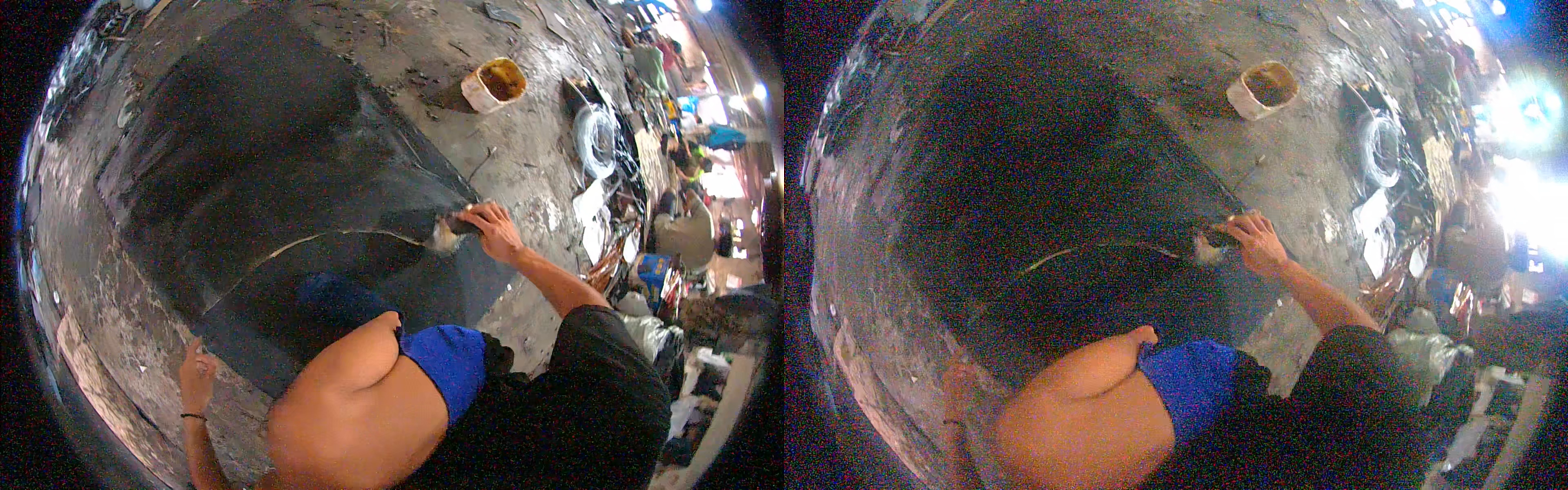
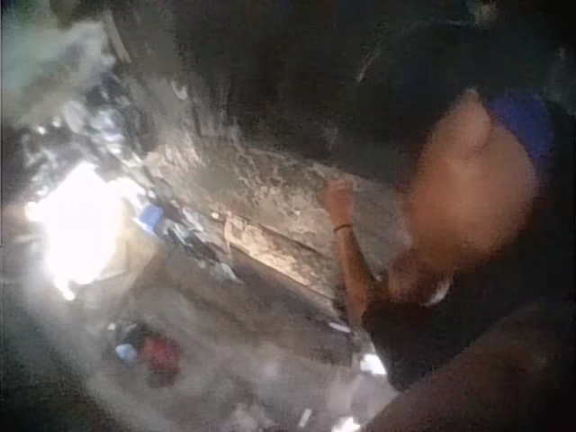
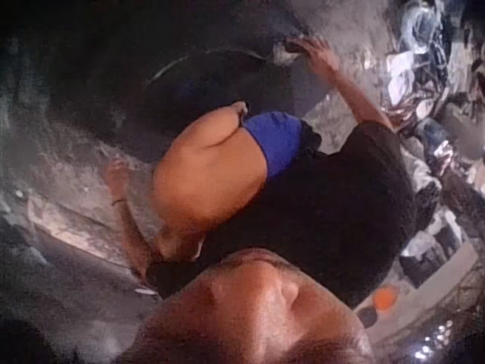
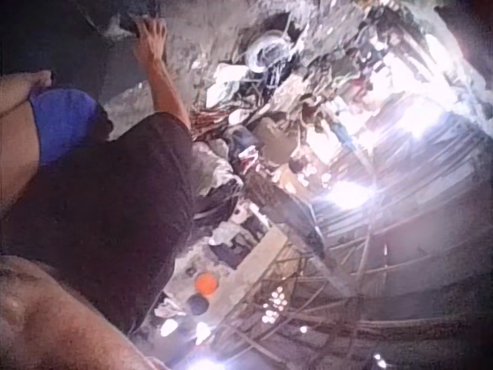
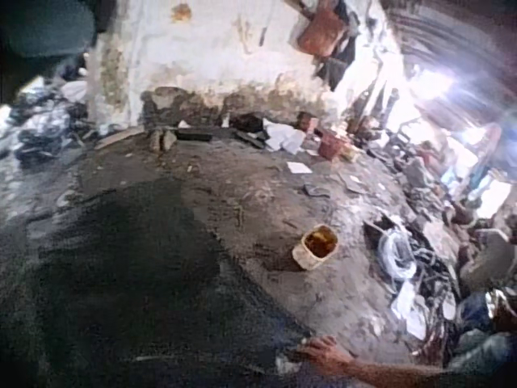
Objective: The person pours a yellow viscous adhesive from a bucket onto a black rubber mat and spreads it evenly using a brush. The person then lifts the coated mat and places it aside before repeating the process on another mat.
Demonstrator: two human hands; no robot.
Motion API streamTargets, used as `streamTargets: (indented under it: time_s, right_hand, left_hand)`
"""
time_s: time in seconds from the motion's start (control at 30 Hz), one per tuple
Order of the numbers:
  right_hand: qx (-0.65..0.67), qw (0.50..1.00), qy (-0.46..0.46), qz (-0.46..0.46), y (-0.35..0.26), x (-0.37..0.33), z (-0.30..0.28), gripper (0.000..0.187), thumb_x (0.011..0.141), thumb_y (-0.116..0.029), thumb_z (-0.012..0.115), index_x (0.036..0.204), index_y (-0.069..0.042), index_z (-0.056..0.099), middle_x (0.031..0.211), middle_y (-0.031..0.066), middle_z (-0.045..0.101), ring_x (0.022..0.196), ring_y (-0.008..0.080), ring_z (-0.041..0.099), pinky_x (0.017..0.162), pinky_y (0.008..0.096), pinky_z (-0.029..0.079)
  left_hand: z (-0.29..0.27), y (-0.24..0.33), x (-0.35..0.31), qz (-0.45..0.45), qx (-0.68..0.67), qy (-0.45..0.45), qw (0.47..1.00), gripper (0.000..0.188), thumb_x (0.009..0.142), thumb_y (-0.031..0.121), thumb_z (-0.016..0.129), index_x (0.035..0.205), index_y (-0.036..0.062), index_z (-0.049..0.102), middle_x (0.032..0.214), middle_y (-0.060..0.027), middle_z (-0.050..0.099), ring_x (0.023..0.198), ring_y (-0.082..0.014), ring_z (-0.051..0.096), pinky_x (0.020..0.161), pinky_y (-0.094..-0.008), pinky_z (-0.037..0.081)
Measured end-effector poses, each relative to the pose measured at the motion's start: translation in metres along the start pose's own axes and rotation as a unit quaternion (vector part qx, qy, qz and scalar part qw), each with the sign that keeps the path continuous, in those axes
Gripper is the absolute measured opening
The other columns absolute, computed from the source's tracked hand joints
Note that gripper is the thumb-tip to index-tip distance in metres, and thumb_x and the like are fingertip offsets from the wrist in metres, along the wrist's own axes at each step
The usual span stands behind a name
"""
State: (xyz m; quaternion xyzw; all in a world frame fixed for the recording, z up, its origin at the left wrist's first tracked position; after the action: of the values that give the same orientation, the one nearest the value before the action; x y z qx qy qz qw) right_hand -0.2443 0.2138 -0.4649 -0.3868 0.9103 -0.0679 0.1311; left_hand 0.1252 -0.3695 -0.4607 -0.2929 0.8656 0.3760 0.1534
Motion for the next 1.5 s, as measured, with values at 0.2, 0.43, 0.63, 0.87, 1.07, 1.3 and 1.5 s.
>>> streamTargets:
  time_s: [0.2, 0.43, 0.63, 0.87, 1.07, 1.3, 1.5]
  right_hand:
    - [-0.005, 0.992, 0.001, 0.128, -0.061, -0.132, 0.047, 0.048, 0.074, -0.001, 0.051, 0.121, -0.011, 0.055, 0.110, 0.0151, 0.054, 0.111, 0.0333, 0.051, 0.093, 0.0458, 0.040]
    - [0.106, 0.809, 0.107, 0.568, 0.002, -0.102, 0.053, 0.032, 0.082, -0.030, 0.052, 0.097, -0.001, 0.052, 0.098, 0.0238, 0.062, 0.097, 0.0433, 0.057, 0.082, 0.0483, 0.045]
    - [0.173, 0.778, 0.136, 0.589, -0.029, -0.003, 0.041, 0.038, 0.086, -0.034, 0.049, 0.097, 0.002, 0.054, 0.101, 0.0264, 0.060, 0.099, 0.0448, 0.056, 0.087, 0.0491, 0.044]
    - [0.179, 0.796, 0.122, 0.565, -0.020, 0.111, 0.018, 0.036, 0.084, -0.030, 0.051, 0.099, 0.003, 0.056, 0.101, 0.0267, 0.061, 0.098, 0.0439, 0.058, 0.085, 0.0503, 0.045]
    - [0.180, 0.847, 0.118, 0.487, -0.016, 0.215, 0.012, 0.035, 0.083, -0.028, 0.052, 0.099, 0.003, 0.055, 0.103, 0.0262, 0.061, 0.098, 0.0438, 0.058, 0.084, 0.0500, 0.046]
    - [0.159, 0.902, 0.107, 0.386, -0.020, 0.347, -0.010, 0.034, 0.083, -0.029, 0.052, 0.100, 0.000, 0.057, 0.103, 0.0232, 0.062, 0.096, 0.0427, 0.058, 0.081, 0.0512, 0.046]
    - [0.005, 0.999, -0.031, 0.033, -0.065, 0.439, -0.039, 0.031, 0.085, -0.019, 0.051, 0.115, -0.015, 0.057, 0.108, 0.0142, 0.062, 0.100, 0.0356, 0.059, 0.080, 0.0457, 0.049]
  left_hand:
    - [0.040, 0.039, -0.001, 0.131, 0.135, -0.080, 0.979, 0.045, 0.077, 0.014, 0.069, 0.118, 0.0047, 0.053, 0.083, -0.0074, 0.062, 0.078, -0.0225, 0.059, 0.075, -0.0354, 0.047]
    - [0.099, 0.061, 0.005, 0.248, 0.134, -0.116, 0.952, 0.035, 0.075, 0.018, 0.071, 0.103, 0.0067, 0.054, 0.090, -0.0085, 0.060, 0.089, -0.0292, 0.055, 0.080, -0.0387, 0.045]
    - [0.099, 0.041, -0.008, 0.167, 0.090, -0.100, 0.977, 0.040, 0.069, 0.012, 0.075, 0.099, 0.0056, 0.050, 0.092, -0.0103, 0.051, 0.088, -0.0281, 0.050, 0.080, -0.0382, 0.042]
    - [0.117, 0.026, 0.009, 0.121, 0.035, -0.145, 0.981, 0.045, 0.061, 0.007, 0.080, 0.093, 0.0062, 0.048, 0.089, -0.0084, 0.046, 0.081, -0.0254, 0.047, 0.074, -0.0369, 0.042]
    - [0.112, 0.045, 0.017, 0.113, 0.041, -0.153, 0.981, 0.044, 0.060, 0.009, 0.081, 0.089, 0.0062, 0.047, 0.085, -0.0096, 0.045, 0.077, -0.0271, 0.046, 0.070, -0.0382, 0.042]
    - [0.120, 0.037, 0.020, 0.170, 0.049, -0.114, 0.978, 0.045, 0.061, 0.012, 0.080, 0.091, 0.0062, 0.047, 0.085, -0.0117, 0.045, 0.079, -0.0299, 0.045, 0.069, -0.0399, 0.040]
    - [0.121, 0.032, 0.022, 0.111, 0.069, -0.142, 0.981, 0.045, 0.063, 0.013, 0.079, 0.093, 0.0069, 0.046, 0.087, -0.0124, 0.045, 0.083, -0.0315, 0.046, 0.072, -0.0401, 0.040]
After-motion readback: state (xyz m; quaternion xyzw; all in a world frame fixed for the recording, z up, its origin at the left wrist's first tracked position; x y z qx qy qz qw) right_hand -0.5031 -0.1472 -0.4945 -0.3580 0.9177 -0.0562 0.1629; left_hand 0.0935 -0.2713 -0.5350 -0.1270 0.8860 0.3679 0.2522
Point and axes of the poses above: each hand's wrist, its own x-axis towards the middle knuckle, its own z-axis out of the palm, y = z × x, the point moved 4 cm from there along x, towards the middle knuckle
